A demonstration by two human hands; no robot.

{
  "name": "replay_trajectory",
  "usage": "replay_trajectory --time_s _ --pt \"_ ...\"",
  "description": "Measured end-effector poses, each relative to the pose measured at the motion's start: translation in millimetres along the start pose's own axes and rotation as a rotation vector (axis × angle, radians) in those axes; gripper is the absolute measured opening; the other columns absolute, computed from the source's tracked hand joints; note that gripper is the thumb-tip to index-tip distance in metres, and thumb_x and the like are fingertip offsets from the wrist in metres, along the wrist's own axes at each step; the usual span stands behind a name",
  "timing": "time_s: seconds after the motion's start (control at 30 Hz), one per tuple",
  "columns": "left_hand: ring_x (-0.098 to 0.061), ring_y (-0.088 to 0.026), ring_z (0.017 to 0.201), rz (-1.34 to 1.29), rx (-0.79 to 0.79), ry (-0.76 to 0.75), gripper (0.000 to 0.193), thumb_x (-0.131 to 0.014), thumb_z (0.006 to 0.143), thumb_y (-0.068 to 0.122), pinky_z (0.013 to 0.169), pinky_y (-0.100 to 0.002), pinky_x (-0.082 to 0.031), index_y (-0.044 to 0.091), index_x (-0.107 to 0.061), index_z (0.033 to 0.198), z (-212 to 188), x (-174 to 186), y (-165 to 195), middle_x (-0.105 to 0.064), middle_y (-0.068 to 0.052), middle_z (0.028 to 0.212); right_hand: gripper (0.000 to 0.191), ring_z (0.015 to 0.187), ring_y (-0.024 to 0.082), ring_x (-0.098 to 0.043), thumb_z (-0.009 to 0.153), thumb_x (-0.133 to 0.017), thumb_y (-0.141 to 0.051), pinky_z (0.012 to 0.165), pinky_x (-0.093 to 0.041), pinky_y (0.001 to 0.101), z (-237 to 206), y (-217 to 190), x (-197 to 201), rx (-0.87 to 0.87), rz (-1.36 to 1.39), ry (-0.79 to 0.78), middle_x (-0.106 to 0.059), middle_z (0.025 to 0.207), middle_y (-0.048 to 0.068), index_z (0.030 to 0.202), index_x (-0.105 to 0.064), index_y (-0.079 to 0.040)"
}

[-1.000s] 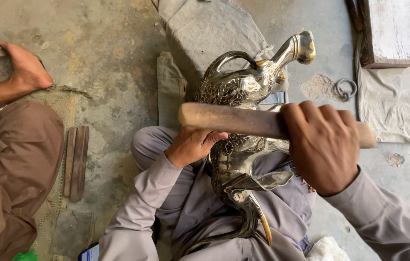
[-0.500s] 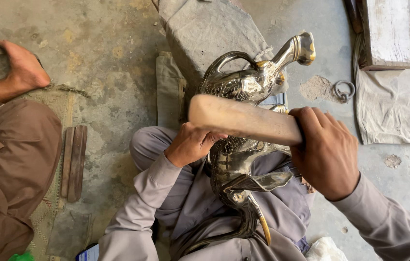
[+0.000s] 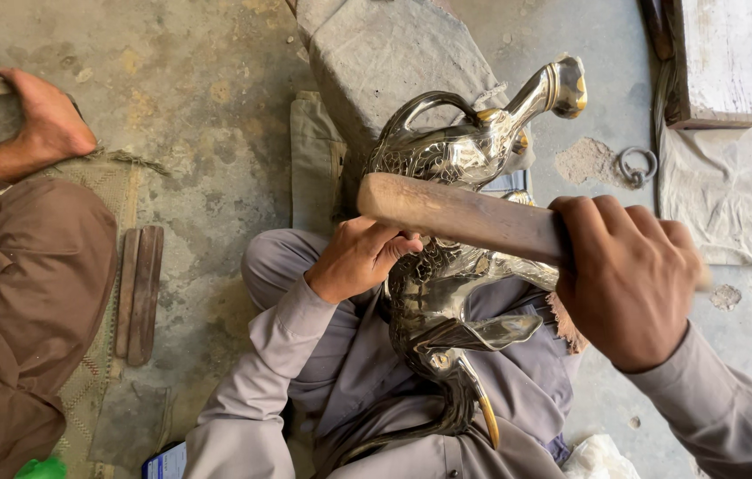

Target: The person sits cross-legged on the floor with a brass animal sculpture in their lap. They hold a small punch against the engraved surface with one hand and strike it with a wooden mallet held in the other hand, working repeatedly across the decorated body of the sculpture, occasionally repositioning the punch and rotating the piece.

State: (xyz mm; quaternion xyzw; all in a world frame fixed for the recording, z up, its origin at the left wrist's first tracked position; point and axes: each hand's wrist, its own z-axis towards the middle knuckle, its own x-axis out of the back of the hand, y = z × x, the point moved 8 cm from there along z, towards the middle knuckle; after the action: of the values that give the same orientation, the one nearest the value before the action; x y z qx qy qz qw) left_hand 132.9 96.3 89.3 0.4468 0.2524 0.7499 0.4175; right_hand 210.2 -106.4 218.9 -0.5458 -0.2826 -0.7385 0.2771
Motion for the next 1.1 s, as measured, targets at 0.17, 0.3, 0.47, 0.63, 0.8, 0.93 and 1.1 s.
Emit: replay_trajectory --time_s 0.17,0.3,0.47,0.63,0.8,0.93,1.1 --pt "-0.074 -0.025 0.085 -0.005 0.001 0.026 0.019 -0.073 0.1 0.019 0.074 -0.036 -0.058 0.01 -0.063 0.113 -1 2 2 -0.072 -0.008 0.099 0.026 0.075 0.023 -0.065 0.09 -0.074 -0.012 0.067 -0.044 0.0388 -2 4 -4 -0.042 0.004 -0.082 -0.068 0.091 0.004 0.115 -0.067 -0.014" --pt "-0.077 -0.02 0.091 -0.31 0.163 0.128 0.023 -0.069 0.106 0.023 0.075 -0.029 -0.063 0.008 -0.057 0.12 0 11 -6 -0.071 -0.007 0.105 0.058 0.088 0.031 -0.069 0.079 -0.067 -0.012 0.069 -0.052 0.0378 1 13 -7 0.004 0.542 -0.056 -0.068 0.108 0.014 0.135 -0.056 -0.008" --pt "-0.074 -0.019 0.086 -0.079 0.094 0.064 0.032 -0.075 0.098 0.02 0.075 -0.032 -0.059 0.006 -0.06 0.122 9 8 6 -0.071 -0.008 0.1 0.061 0.081 0.03 -0.068 0.087 -0.07 -0.019 0.067 -0.054 0.0389 1 34 -47 -0.074 0.436 -0.195 -0.066 0.105 0.014 0.145 -0.052 -0.013" --pt "-0.074 -0.019 0.086 -0.078 0.096 0.075 0.032 -0.076 0.098 0.018 0.075 -0.032 -0.059 0.006 -0.059 0.121 9 10 9 -0.071 -0.008 0.1 0.053 0.081 0.022 -0.061 0.097 -0.068 -0.017 0.072 -0.046 0.0379 13 40 -57 0.068 -0.216 -0.107 -0.067 0.1 0.006 0.148 -0.056 -0.025" --pt "-0.074 -0.02 0.086 -0.074 0.095 0.098 0.029 -0.075 0.098 0.017 0.075 -0.032 -0.059 0.005 -0.06 0.119 8 9 10 -0.071 -0.008 0.1 0.064 0.087 0.022 -0.06 0.093 -0.065 -0.011 0.078 -0.043 0.0388 29 44 -22 0.058 0.001 0.037 -0.066 0.094 0.005 0.156 -0.059 -0.019" --pt "-0.073 -0.02 0.085 -0.084 0.097 0.068 0.028 -0.074 0.1 0.017 0.073 -0.032 -0.058 0.005 -0.058 0.12 9 8 8 -0.07 -0.008 0.098 0.043 0.086 0.02 -0.065 0.089 -0.069 -0.012 0.076 -0.054 0.0376 41 27 8 0.085 0.606 0.1 -0.067 0.098 0.003 0.131 -0.057 -0.015" --pt "-0.074 -0.021 0.085 -0.088 0.093 0.076 0.028 -0.074 0.099 0.017 0.072 -0.032 -0.059 0.005 -0.058 0.119 7 9 9 -0.07 -0.008 0.098 0.05 0.092 0.036 -0.067 0.077 -0.067 0.009 0.079 -0.056 0.0486 43 15 32 0.087 0.471 0.153 -0.067 0.104 0.022 0.127 -0.061 0.003"
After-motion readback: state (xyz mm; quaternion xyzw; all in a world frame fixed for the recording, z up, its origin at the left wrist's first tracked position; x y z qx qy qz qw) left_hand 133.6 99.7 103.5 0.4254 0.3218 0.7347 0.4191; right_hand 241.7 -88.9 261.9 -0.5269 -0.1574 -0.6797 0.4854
